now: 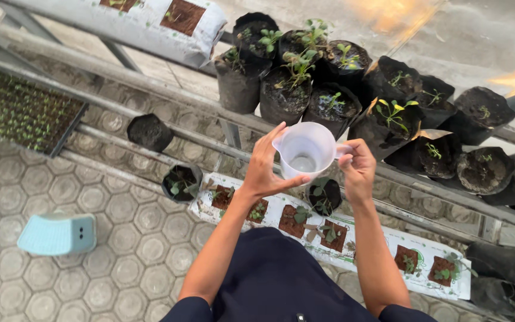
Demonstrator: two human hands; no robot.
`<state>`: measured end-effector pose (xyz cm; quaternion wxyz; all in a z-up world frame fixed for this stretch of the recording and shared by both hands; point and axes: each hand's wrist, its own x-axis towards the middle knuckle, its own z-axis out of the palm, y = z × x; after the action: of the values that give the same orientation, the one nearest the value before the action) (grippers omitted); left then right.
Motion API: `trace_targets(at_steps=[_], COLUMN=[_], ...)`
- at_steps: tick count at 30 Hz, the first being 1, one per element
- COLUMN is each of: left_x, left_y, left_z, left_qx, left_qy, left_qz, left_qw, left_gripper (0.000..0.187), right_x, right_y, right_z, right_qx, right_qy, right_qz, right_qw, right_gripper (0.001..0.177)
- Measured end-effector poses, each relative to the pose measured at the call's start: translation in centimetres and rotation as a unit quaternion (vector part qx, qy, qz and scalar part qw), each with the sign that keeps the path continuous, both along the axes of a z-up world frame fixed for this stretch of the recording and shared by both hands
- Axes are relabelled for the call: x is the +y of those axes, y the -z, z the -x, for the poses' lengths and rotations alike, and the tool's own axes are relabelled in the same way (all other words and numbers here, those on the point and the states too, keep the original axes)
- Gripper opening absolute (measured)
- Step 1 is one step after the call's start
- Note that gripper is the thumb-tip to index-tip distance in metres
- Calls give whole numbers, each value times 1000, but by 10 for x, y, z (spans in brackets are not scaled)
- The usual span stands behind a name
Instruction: The person uses a plastic pitcher to water small plants growing in black nursery bags and in white rectangular planters. The person pours water from the pitcher into several plant containers before refilling the pitcher from a large bucket on the ground.
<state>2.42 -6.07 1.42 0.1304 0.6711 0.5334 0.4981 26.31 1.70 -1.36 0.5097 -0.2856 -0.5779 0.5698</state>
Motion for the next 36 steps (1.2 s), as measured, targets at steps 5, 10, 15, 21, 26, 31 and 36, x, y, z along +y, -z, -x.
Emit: trace_targets(at_steps=[5,10,15,21,26,31,36], left_x=[-19,-39,-50,-52,-57,-64,-76], left_y=[4,19,36,55,72,90,115], left_z=[12,29,55,87,118,151,153], left_qx=[6,31,46,36,12,14,2], left_qy=[-39,-44,-24,26,68,19,0], left_qz=[-3,-3,41,99,142,180,173], left_qw=[999,999,998,994,987,983,985], left_gripper=[105,103,102,89,72,41,39], right_x=[-12,-28,-41,-49,-57,-64,-70], right_y=[20,31,44,67,84,93,106], right_z=[16,29,44,58,69,84,103], right_qx=[-22,-138,-96,-76,-61,-95,-90], right_qy=[-21,-3,-33,-16,-10,14,18], right_qz=[-39,-83,-33,-1,27,30,55], right_qw=[999,987,994,997,998,995,994], right_gripper=[39,36,35,38,43,40,39])
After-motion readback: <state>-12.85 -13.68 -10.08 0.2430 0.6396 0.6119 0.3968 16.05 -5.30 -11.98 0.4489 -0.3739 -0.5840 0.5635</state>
